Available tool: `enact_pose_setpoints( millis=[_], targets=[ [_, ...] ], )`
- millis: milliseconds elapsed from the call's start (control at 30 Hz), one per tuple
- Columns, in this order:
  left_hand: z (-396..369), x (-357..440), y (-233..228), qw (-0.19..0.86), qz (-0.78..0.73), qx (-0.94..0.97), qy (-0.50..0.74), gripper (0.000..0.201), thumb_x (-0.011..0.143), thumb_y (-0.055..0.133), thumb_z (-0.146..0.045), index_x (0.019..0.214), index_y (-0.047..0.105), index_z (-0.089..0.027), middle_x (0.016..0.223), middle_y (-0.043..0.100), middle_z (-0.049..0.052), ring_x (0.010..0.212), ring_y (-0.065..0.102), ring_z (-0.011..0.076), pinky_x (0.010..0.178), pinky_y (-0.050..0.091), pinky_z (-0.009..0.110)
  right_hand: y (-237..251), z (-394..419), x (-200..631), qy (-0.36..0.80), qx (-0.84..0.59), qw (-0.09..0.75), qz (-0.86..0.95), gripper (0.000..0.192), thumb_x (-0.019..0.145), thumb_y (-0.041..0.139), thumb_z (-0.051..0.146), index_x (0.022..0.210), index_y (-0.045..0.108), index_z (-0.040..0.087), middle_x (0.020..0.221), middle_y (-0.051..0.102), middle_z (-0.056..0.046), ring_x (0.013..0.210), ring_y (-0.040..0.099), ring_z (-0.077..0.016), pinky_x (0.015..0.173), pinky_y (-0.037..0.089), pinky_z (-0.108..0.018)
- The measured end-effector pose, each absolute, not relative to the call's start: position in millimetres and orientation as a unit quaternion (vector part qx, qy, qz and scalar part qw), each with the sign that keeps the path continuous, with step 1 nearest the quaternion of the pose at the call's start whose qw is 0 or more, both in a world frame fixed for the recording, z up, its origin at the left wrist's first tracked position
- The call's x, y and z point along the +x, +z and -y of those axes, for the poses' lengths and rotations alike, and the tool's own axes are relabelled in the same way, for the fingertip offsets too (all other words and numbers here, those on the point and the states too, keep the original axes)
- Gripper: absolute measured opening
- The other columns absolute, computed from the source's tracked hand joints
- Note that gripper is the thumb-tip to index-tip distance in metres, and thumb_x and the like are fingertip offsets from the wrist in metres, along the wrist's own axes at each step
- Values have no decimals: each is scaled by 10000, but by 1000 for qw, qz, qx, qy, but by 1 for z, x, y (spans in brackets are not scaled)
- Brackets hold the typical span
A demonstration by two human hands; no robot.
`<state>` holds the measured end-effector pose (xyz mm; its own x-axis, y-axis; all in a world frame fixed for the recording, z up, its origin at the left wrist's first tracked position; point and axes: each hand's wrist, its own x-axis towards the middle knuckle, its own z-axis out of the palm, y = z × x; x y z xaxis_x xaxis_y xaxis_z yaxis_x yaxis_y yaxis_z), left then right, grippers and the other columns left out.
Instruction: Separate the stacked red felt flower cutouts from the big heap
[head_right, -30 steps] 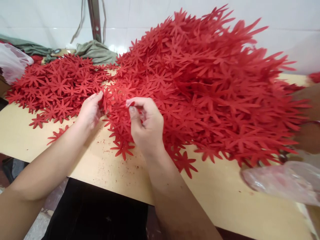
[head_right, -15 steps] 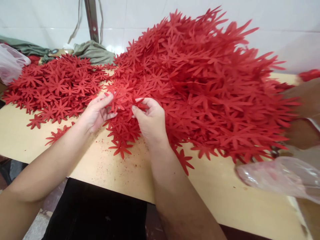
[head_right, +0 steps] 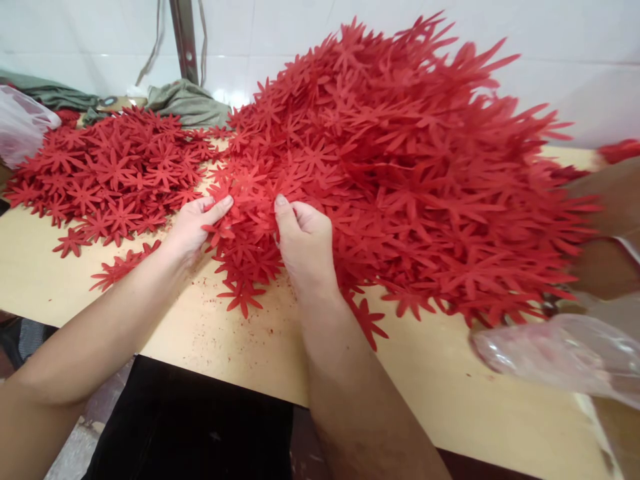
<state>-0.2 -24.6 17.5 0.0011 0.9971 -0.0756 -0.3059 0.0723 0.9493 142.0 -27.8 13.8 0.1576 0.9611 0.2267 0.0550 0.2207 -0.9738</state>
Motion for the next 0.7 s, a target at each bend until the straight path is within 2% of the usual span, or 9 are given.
enact_pose_setpoints(
  millis=[133, 233, 333, 433, 500, 600, 700],
  targets=[
    [27, 3, 16, 597, -398, 383, 582, 252, 686, 718, -346, 755, 593, -137, 669, 672, -10, 632, 618, 98, 692, 479, 252, 6, 18, 145, 364, -483, 601, 523, 254, 733, 664, 355, 606, 487, 224, 535, 465, 45, 456, 419, -85, 466, 364, -260],
    [29, 4, 16, 604, -401, 387, 570, 295, 661, 735, -370, 781, 599, -138, 718, 690, 10, 658, 624, 114, 715, 482, 278, 0, 12, 145, 358, -464, 612, 532, 191, 686, 703, 312, 704, 530, 233, 615, 539, 39, 491, 474, -90, 501, 407, -271],
    [30, 3, 16, 600, -419, 399, 552, 303, 655, 737, -386, 767, 598, -141, 669, 671, 7, 621, 604, 112, 681, 480, 279, 0, 14, 145, 362, -456, 601, 547, 212, 732, 659, 376, 680, 512, 234, 550, 504, 45, 426, 422, -83, 436, 363, -265],
    [30, 5, 15, 597, -423, 398, 553, 273, 656, 741, -350, 769, 597, -147, 658, 656, -11, 614, 593, 99, 678, 479, 268, 2, 19, 145, 364, -469, 584, 553, 374, 793, 566, 485, 560, 424, 229, 441, 386, 51, 365, 313, -75, 383, 284, -263],
    [30, 6, 14, 603, -418, 398, 551, 246, 661, 739, -311, 773, 593, -147, 668, 651, -21, 621, 593, 92, 686, 478, 261, 4, 21, 145, 363, -470, 589, 548, 429, 796, 545, 522, 527, 388, 228, 427, 348, 48, 368, 298, -77, 385, 284, -267],
    [31, 8, 14, 595, -432, 407, 543, 213, 655, 741, -243, 754, 575, -151, 627, 617, -49, 591, 567, 72, 669, 462, 237, 1, 19, 146, 367, -444, 609, 545, 363, 777, 578, 504, 579, 439, 233, 492, 424, 38, 425, 392, -90, 434, 368, -272],
    [32, 9, 15, 581, -442, 416, 542, 181, 650, 728, -165, 746, 576, -147, 615, 596, -64, 559, 534, 48, 635, 438, 206, -6, 12, 149, 364, -434, 606, 558, 201, 750, 628, 399, 699, 510, 244, 643, 543, 21, 558, 529, -117, 549, 474, -302]
  ],
)
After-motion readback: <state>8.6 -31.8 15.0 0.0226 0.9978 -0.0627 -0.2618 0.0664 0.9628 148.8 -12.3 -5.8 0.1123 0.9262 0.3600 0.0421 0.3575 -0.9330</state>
